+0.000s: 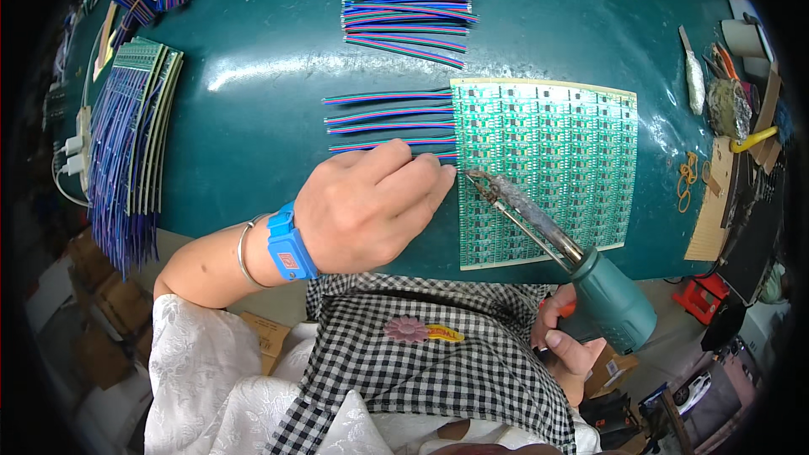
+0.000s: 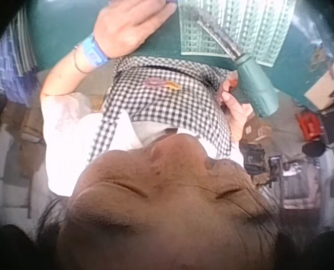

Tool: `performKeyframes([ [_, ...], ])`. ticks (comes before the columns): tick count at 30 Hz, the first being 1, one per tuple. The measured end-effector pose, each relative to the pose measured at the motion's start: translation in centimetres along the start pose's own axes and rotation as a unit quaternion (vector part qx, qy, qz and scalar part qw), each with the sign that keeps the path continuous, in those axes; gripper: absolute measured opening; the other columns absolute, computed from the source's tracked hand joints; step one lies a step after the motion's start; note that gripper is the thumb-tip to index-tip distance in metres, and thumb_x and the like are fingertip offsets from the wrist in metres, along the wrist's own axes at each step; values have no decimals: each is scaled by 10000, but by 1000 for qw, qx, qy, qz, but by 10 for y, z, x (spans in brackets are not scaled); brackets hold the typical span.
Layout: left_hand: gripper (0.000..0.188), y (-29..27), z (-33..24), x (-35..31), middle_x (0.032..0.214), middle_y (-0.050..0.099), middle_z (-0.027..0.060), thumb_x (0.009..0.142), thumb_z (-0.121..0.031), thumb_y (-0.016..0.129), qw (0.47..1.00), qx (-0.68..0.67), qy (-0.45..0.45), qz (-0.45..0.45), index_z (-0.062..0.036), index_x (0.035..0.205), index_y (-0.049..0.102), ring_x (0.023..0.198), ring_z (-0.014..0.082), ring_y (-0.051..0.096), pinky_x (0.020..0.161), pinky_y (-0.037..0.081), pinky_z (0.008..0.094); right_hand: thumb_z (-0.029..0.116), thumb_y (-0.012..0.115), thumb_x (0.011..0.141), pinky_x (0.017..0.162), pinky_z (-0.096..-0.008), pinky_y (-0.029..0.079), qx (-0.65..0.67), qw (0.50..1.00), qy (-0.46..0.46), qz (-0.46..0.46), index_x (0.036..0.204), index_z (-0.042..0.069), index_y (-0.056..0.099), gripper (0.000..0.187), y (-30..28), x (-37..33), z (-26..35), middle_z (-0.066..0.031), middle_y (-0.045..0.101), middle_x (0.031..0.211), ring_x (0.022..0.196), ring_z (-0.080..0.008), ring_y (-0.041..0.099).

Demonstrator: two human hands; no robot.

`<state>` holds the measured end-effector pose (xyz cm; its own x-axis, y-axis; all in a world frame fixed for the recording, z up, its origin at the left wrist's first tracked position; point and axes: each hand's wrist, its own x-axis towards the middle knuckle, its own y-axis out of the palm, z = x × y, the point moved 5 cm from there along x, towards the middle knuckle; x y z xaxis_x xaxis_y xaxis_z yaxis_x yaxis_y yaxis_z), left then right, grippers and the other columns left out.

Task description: The recorder is soldering rainbow-colored ribbon cables onto a green printed circuit board (PCB) using a soldering iron.

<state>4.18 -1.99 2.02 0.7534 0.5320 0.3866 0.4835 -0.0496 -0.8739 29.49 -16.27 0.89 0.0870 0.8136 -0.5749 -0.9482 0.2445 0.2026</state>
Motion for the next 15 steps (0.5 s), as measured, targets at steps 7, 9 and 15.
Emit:
performKeyframes([
  [7, 470, -1, 1, -2, 948, 645, 108, 613, -89, 659, 1000, 6, 3, 5, 66, 1050, 735, 697, 183, 595, 516, 487, 295, 29, 747, 751, 611, -303, 499, -33, 998, -20, 58, 1083, 2, 573, 376, -4, 3, -2, -78, 573, 770, 659, -171, 574],
  [9, 471, -1, 0, -2, 947, 643, 105, 612, -89, 660, 1000, 10, 8, -1, 65, 1050, 736, 695, 180, 592, 513, 485, 292, 44, 752, 749, 603, -302, 498, -43, 997, -20, 56, 1071, 1, 569, 373, -3, 3, -1, -80, 570, 766, 649, -170, 571],
  [15, 484, 0, -2, -1, 948, 640, 101, 603, -95, 657, 1000, 20, 14, -13, 69, 1052, 736, 686, 173, 583, 504, 476, 285, 90, 757, 733, 410, -321, 465, 34, 998, -49, 12, 1116, -86, 516, 486, -3, 3, 4, -120, 544, 699, 472, -180, 523],
])
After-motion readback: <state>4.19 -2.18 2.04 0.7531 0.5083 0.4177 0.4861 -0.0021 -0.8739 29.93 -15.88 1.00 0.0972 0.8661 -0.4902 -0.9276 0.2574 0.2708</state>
